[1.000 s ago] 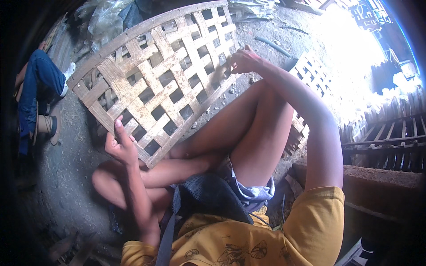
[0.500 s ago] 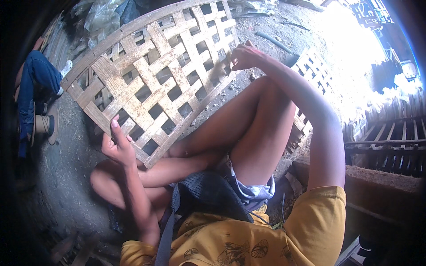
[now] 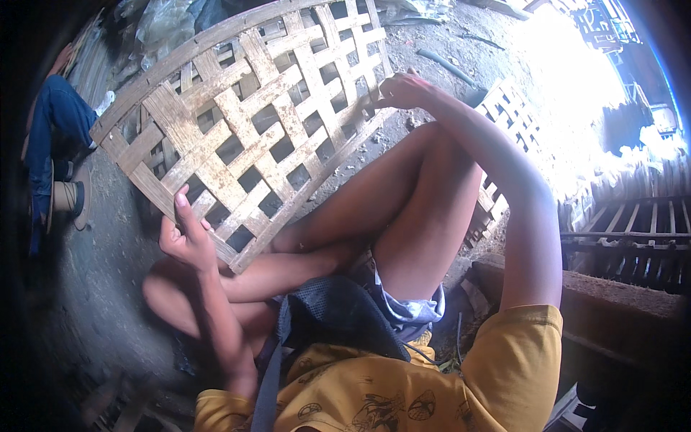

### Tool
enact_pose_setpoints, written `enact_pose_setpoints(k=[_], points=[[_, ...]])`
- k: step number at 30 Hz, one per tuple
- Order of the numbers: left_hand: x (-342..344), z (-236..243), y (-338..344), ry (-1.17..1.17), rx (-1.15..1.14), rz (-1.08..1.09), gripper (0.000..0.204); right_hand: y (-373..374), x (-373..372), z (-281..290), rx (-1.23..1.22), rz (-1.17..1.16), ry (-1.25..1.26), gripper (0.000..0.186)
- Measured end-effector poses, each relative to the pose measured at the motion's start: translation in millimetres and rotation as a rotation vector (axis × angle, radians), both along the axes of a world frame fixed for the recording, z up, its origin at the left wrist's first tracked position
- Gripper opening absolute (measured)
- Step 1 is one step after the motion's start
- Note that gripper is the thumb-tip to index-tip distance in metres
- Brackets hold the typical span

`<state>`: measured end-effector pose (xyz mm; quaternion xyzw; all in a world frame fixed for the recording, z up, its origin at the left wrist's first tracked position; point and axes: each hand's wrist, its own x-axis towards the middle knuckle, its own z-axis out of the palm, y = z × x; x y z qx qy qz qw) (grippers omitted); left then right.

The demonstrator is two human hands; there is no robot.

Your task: The person sits on the floor and uses a small tool to scrape and smooth the surface of a wooden lattice panel. They hold the panel with one hand and work methodically across its surface, then place the panel down and cover it with a plastic sheet.

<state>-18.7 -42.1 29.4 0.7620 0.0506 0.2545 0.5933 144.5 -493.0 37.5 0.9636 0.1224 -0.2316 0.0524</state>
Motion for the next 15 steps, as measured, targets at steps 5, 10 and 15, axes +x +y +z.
enact_pose_setpoints(k=[5, 10, 15], points=[[0, -1, 0, 0.019, -0.002, -0.003, 0.031, -17, 6, -18, 0.045, 0.074, -0.045, 0.054], [1, 1, -2, 0.002, -0.034, 0.010, 0.027, 6, -3, -7, 0.042, 0.112, -0.016, 0.043], [1, 2, -2, 0.010, -0.032, 0.018, 0.025, 10, -5, -8, -0.037, 0.081, 0.002, 0.040]])
